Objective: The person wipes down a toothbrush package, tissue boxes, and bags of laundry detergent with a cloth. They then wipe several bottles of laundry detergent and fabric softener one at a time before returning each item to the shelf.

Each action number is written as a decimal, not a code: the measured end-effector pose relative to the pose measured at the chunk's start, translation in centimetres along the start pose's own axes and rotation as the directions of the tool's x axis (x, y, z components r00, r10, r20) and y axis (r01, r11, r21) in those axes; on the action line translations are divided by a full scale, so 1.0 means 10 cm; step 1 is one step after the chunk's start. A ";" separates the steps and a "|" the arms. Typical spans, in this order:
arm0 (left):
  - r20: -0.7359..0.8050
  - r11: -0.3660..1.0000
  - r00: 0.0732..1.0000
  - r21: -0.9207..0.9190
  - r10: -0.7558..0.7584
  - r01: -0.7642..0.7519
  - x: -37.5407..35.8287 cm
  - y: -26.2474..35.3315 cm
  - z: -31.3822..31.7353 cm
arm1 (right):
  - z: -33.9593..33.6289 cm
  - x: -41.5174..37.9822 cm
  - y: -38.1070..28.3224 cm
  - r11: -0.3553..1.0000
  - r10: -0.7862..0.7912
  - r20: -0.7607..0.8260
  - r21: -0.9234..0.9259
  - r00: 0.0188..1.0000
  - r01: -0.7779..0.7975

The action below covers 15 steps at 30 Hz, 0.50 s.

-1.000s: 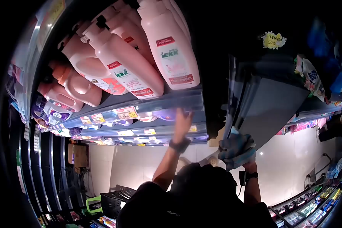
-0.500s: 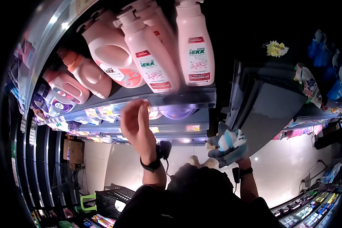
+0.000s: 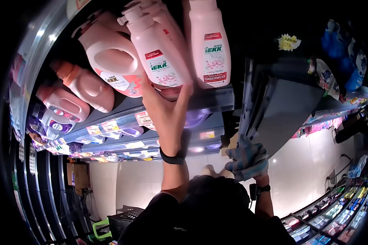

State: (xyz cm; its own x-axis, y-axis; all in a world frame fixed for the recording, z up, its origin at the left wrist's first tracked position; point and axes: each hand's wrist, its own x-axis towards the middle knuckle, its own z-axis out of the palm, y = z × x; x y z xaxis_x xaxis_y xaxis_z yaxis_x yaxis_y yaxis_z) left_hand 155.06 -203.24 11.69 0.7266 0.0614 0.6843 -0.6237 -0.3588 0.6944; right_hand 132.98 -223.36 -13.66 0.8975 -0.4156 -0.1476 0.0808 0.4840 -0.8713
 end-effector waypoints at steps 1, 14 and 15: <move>-0.014 0.997 1.000 0.073 0.022 -0.021 0.00 -0.01 0.00 | -0.01 -0.02 0.00 1.000 -0.003 -0.001 -0.005 1.000 0.003; 0.080 0.988 0.993 -0.119 -0.087 0.096 0.10 -0.11 0.00 | -0.04 -0.14 -0.03 1.000 -0.016 -0.011 0.014 1.000 0.017; 0.086 0.982 0.993 -0.164 -0.083 0.097 0.11 -0.12 0.02 | -0.04 -0.14 -0.04 1.000 -0.020 -0.009 0.012 1.000 0.020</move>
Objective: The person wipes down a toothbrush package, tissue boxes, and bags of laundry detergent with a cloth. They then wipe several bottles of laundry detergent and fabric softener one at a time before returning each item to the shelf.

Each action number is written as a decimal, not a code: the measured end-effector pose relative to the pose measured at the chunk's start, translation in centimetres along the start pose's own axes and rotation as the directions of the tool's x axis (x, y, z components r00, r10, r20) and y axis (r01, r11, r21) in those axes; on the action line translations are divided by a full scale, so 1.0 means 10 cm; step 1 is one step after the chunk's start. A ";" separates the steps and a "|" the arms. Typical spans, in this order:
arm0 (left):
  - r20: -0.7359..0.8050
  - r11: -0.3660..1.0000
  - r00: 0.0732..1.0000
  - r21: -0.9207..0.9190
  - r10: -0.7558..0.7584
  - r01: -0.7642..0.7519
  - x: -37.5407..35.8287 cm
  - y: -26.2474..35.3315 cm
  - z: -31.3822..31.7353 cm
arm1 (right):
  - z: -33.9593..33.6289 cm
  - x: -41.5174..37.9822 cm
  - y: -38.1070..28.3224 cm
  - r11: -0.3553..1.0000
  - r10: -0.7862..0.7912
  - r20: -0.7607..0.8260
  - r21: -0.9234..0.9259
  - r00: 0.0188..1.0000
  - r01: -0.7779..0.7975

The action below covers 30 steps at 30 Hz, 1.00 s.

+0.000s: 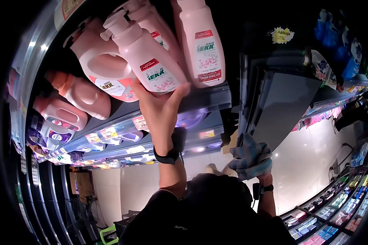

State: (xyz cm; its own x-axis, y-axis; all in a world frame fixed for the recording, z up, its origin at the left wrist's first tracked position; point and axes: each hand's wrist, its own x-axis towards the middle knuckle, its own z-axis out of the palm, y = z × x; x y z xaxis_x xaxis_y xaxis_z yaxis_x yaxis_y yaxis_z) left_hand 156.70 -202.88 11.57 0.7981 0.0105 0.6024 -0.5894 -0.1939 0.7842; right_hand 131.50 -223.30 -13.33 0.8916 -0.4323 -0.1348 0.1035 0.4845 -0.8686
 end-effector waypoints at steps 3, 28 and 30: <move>0.048 0.996 0.999 -0.088 0.003 0.002 0.02 -0.03 0.00 | -0.01 -0.01 -0.01 1.000 -0.006 0.006 -0.006 1.000 0.006; 0.605 0.983 0.786 -0.184 0.125 -0.015 -1.19 -0.10 -0.39 | 1.84 0.10 -0.99 0.580 -0.380 0.479 -0.543 0.791 0.607; 0.597 0.983 0.782 -0.132 0.180 -0.126 -1.22 -0.07 -0.36 | 1.91 0.11 -0.91 0.582 -0.392 0.469 -0.540 0.792 0.608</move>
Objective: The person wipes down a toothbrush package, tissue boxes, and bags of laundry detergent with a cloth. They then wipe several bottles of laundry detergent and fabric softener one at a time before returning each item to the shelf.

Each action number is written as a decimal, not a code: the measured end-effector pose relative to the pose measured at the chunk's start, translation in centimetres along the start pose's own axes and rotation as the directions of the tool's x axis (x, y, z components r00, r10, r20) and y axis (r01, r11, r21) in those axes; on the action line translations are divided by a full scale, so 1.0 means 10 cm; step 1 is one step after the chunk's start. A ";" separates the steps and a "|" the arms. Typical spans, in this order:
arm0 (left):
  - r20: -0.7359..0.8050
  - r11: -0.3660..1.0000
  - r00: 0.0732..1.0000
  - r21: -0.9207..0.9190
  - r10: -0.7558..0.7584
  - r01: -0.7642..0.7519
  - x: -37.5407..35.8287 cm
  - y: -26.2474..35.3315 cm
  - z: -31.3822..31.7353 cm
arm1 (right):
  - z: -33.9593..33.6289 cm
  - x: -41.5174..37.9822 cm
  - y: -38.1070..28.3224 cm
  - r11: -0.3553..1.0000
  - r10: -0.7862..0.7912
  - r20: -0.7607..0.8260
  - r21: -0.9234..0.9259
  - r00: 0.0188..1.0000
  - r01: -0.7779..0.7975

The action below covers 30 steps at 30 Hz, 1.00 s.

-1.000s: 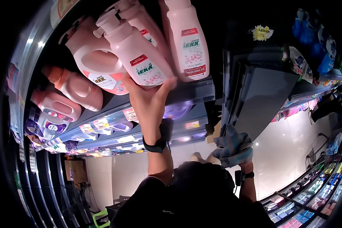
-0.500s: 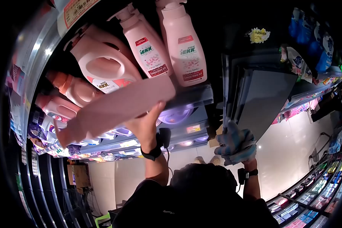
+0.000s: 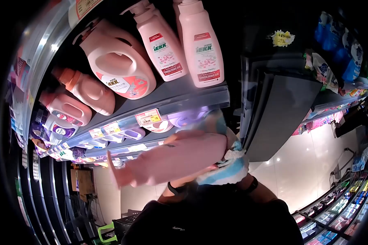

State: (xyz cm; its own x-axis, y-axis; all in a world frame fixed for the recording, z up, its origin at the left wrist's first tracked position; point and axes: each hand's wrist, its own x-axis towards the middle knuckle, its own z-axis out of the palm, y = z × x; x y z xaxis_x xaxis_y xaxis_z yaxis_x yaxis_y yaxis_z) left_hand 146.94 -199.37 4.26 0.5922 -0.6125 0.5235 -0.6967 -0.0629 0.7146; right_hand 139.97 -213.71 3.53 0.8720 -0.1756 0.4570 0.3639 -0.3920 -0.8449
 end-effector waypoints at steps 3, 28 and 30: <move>-0.076 0.987 0.985 -0.030 -0.157 0.155 -0.17 -0.01 0.12 | 0.02 -0.01 -0.01 0.999 -0.019 0.023 0.029 1.000 0.019; 0.615 0.795 0.645 -0.049 -0.453 0.605 -0.19 0.23 -0.16 | -0.23 -0.16 0.02 0.885 0.139 0.185 0.416 0.973 -0.206; 0.560 0.730 0.765 -0.369 -0.319 0.575 -0.34 0.05 0.01 | -0.20 -0.18 0.05 0.890 0.149 0.172 0.406 0.974 -0.208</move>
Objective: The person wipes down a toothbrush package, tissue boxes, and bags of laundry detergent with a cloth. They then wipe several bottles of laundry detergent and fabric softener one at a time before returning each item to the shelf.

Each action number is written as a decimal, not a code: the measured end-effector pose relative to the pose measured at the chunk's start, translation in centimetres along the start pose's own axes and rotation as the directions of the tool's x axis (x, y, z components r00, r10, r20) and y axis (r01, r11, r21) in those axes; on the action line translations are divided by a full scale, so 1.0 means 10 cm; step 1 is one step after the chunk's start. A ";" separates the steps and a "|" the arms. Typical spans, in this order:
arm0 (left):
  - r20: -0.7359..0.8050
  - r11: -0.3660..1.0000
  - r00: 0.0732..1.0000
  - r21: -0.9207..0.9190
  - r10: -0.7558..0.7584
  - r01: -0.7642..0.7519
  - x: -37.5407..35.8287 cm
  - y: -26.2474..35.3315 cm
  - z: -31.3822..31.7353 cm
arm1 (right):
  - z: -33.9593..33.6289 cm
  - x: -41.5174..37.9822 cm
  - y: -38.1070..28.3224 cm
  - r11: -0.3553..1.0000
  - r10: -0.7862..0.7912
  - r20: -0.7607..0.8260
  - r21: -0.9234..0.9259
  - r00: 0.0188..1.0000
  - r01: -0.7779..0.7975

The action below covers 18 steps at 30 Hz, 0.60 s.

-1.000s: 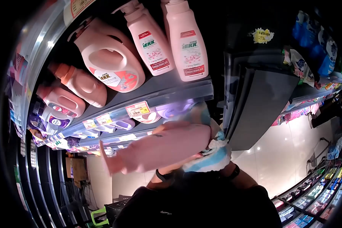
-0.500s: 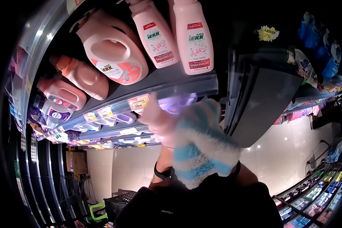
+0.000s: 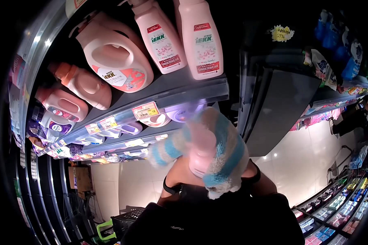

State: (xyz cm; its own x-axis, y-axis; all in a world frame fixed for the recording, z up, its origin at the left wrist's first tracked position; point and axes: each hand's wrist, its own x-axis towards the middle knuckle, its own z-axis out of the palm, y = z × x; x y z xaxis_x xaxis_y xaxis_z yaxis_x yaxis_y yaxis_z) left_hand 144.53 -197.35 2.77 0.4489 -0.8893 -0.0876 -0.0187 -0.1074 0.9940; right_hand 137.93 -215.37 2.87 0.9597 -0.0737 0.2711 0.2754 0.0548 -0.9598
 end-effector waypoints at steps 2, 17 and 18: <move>-0.104 0.988 0.987 -0.083 0.122 -0.131 0.02 -0.09 0.01 | 0.00 0.00 0.04 1.000 0.006 -0.027 -0.016 1.000 -0.006; -0.469 0.831 0.764 0.534 0.443 -0.155 0.08 0.16 -0.11 | 0.17 -0.08 0.57 0.963 0.014 -0.088 -0.268 0.996 -0.037; -0.474 0.828 0.753 0.535 0.456 -0.165 0.08 0.17 -0.10 | 0.17 -0.08 0.57 0.979 0.037 -0.081 -0.198 0.996 -0.053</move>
State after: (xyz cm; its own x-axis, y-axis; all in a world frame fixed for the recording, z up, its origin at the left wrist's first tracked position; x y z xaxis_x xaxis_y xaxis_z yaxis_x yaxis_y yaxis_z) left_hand 145.74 -197.76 4.45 0.7531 -0.5079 0.4182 -0.5677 -0.1804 0.8032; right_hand 138.80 -213.31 -2.71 0.9616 -0.1519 0.2285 0.2080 -0.1393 -0.9682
